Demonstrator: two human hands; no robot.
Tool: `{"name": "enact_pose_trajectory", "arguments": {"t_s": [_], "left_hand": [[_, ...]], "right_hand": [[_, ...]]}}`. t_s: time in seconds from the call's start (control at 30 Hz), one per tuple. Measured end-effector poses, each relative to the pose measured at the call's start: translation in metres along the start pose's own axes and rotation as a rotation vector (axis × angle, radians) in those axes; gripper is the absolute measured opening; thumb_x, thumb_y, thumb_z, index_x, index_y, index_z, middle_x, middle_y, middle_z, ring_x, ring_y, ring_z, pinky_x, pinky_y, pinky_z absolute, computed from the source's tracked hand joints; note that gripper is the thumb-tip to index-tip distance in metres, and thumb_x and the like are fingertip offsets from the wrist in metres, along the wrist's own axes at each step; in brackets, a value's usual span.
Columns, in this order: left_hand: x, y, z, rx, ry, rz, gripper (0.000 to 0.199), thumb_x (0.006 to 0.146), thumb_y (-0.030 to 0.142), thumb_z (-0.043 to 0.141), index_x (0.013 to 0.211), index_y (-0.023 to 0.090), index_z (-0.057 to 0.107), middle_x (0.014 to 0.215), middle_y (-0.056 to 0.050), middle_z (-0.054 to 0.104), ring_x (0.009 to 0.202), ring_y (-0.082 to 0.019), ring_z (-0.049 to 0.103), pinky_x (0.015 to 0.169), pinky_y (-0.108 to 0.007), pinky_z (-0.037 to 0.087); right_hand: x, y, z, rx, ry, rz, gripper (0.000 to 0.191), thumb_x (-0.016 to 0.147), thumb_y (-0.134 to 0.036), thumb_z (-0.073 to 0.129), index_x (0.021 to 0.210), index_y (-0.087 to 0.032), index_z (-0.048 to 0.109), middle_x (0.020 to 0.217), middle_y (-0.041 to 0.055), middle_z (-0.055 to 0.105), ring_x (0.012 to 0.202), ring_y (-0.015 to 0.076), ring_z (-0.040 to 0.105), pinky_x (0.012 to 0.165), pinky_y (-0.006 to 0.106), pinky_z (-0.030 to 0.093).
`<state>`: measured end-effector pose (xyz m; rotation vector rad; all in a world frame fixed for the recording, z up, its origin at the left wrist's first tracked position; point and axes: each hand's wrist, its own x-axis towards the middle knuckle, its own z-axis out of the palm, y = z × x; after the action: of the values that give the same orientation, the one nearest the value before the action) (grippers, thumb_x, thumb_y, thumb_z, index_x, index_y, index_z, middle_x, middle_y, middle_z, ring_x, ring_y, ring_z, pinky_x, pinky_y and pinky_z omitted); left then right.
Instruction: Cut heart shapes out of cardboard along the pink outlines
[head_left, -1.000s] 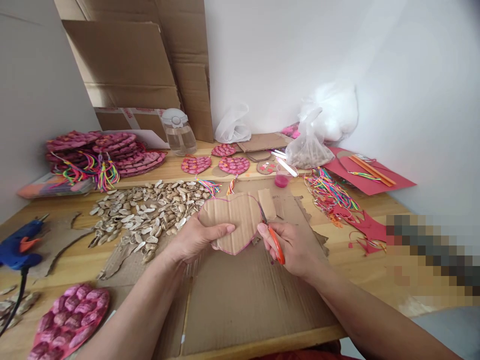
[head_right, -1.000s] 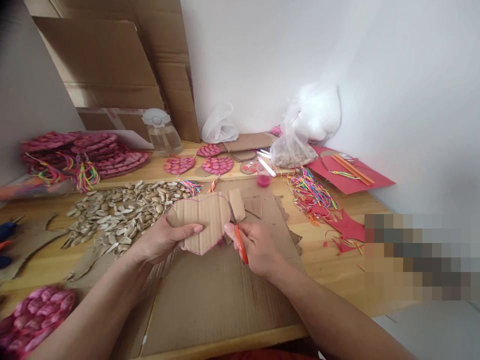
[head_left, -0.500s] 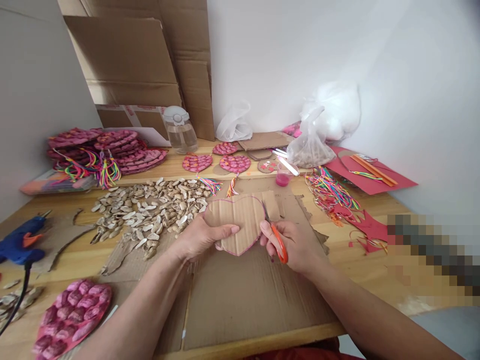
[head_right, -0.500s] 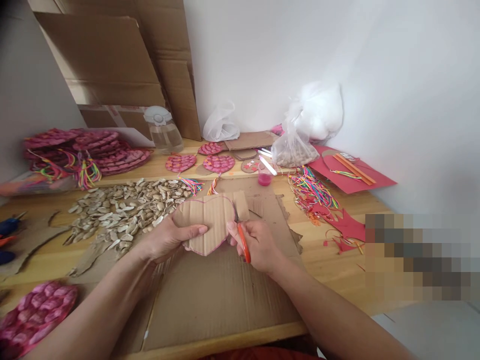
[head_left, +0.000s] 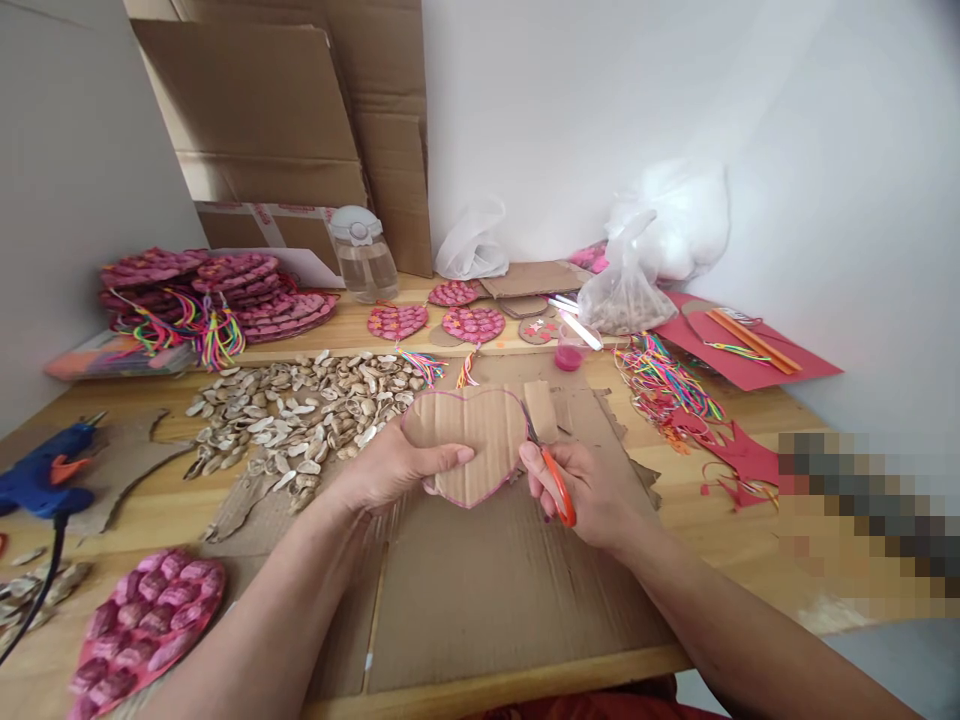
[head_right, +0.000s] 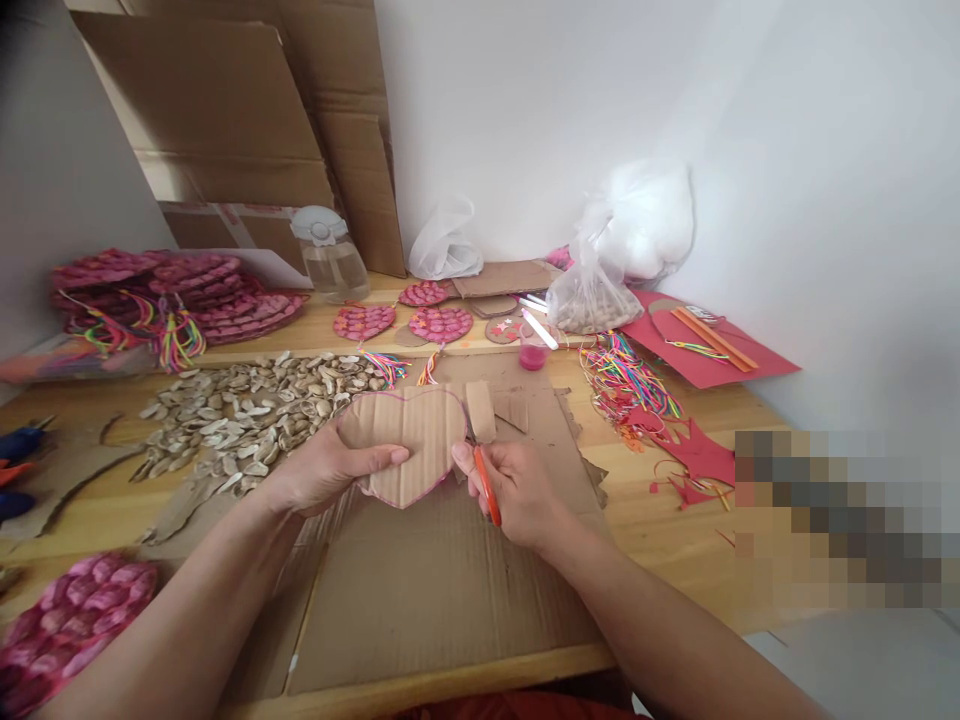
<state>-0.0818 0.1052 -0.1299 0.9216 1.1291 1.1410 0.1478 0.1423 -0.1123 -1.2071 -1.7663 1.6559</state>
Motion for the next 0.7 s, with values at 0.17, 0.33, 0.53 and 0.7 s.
{"name": "enact_pose_trajectory", "arguments": {"t_s": [0.17,0.33,0.53,0.7], "left_hand": [[-0.002,0.001,-0.005,0.034,0.022,0.018,0.061,0.063,0.029,0.091,0.118,0.018,0.065,0.09,-0.006,0.073,0.065,-0.018,0.065,0.045,-0.022,0.045],[-0.002,0.001,-0.008,0.052,0.005,0.032,0.063,0.066,0.028,0.089,0.122,0.02,0.063,0.095,-0.006,0.074,0.071,-0.019,0.068,0.051,-0.024,0.049],[-0.003,0.005,-0.015,0.022,-0.023,0.012,0.066,0.063,0.026,0.09,0.123,0.019,0.064,0.098,-0.009,0.075,0.075,-0.022,0.071,0.057,-0.027,0.052],[-0.004,0.005,-0.013,0.036,-0.063,-0.012,0.058,0.064,0.028,0.09,0.117,0.018,0.067,0.084,-0.005,0.072,0.062,-0.016,0.064,0.046,-0.022,0.045]], "right_hand": [[0.0,0.002,0.0,-0.008,-0.018,-0.043,0.066,0.077,-0.083,0.052,0.053,-0.021,0.045,0.046,-0.0018,0.044,0.043,0.011,0.042,0.045,0.026,0.03],[-0.003,0.0,0.003,-0.009,-0.002,-0.045,0.064,0.079,-0.08,0.052,0.054,-0.022,0.045,0.046,-0.002,0.045,0.044,0.0115,0.043,0.046,0.026,0.03],[-0.002,0.009,0.004,-0.061,0.007,-0.083,0.062,0.087,-0.073,0.05,0.053,-0.021,0.046,0.047,-0.0017,0.047,0.045,0.0108,0.043,0.048,0.026,0.033],[-0.001,0.007,0.003,-0.026,-0.032,0.015,0.058,0.081,-0.074,0.056,0.06,-0.02,0.053,0.048,-0.0014,0.05,0.044,0.0102,0.042,0.045,0.024,0.029]]}}
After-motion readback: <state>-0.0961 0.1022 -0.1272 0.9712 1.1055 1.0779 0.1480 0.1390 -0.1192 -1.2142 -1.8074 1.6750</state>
